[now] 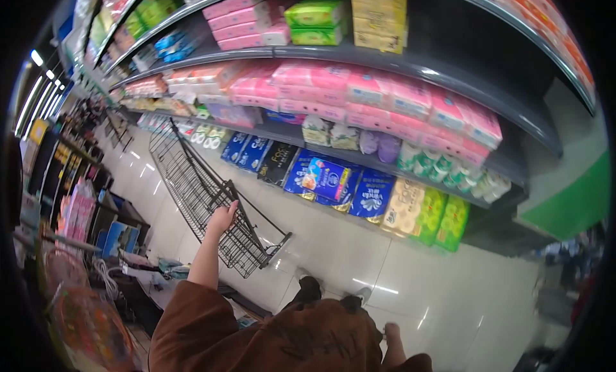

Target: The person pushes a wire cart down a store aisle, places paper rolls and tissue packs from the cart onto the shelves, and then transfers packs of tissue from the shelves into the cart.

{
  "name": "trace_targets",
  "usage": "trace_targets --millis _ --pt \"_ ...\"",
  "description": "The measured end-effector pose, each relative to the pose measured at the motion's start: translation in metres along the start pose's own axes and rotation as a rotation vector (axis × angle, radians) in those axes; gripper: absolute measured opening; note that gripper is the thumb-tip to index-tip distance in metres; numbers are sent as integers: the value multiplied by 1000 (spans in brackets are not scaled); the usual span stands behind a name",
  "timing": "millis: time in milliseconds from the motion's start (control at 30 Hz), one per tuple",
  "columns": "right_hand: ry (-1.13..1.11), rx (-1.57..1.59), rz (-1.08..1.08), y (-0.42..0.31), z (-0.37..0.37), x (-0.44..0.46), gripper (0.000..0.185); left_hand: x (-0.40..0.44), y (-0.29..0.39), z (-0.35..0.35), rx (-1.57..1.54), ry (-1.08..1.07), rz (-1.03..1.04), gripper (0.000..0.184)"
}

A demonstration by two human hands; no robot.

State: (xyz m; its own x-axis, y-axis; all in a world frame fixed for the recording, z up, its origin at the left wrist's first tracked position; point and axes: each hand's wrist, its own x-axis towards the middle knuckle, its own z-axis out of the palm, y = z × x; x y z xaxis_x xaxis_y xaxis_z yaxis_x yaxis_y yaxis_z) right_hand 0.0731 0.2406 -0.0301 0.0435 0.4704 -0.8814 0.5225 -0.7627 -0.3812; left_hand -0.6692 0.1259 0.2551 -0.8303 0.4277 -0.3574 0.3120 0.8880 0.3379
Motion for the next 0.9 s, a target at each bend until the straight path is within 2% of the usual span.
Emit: trace_targets --millis 33,67,133,233,267,333,433,600,667,733,800,867,900 --pt "-69 -172 115 4 -18 -1 27 -3 1 -1 32 13 -9 82" --pt "-83 -221 77 32 -32 18 28 -6 4 -2 64 23 -16 82" --pt "-56 -21 199 86 -46 43 28 -9 4 -2 78 38 -43 82" --pt "-362 -239 -497 42 -92 -69 44 -13 7 -1 115 65 -54 80" --pt "-553 89 -48 39 -101 -39 53 -15 7 -3 121 64 -50 80" --pt "-413 110 45 12 -76 -31 52 -13 6 -3 130 69 -36 78" --pt "-6 -37 62 -29 -9 25 30 -8 -3 2 134 153 55 77" --pt "-188 -354 -162 -104 60 42 35 -7 -8 3 167 219 80 72" --pt "-194 -545 -223 -153 101 57 37 -11 -9 -1 79 269 109 63" --pt "-170 -584 -341 -183 140 91 38 -26 -1 -22 -105 247 102 51" --pt "-247 -864 -546 -244 183 82 41 -27 -16 -19 -253 255 204 46" --pt "-268 -920 -856 -303 238 53 45 -33 -31 -31 -272 238 264 43" --pt "-273 -849 -924 -333 272 17 50 -38 -37 -41 -229 226 280 43"
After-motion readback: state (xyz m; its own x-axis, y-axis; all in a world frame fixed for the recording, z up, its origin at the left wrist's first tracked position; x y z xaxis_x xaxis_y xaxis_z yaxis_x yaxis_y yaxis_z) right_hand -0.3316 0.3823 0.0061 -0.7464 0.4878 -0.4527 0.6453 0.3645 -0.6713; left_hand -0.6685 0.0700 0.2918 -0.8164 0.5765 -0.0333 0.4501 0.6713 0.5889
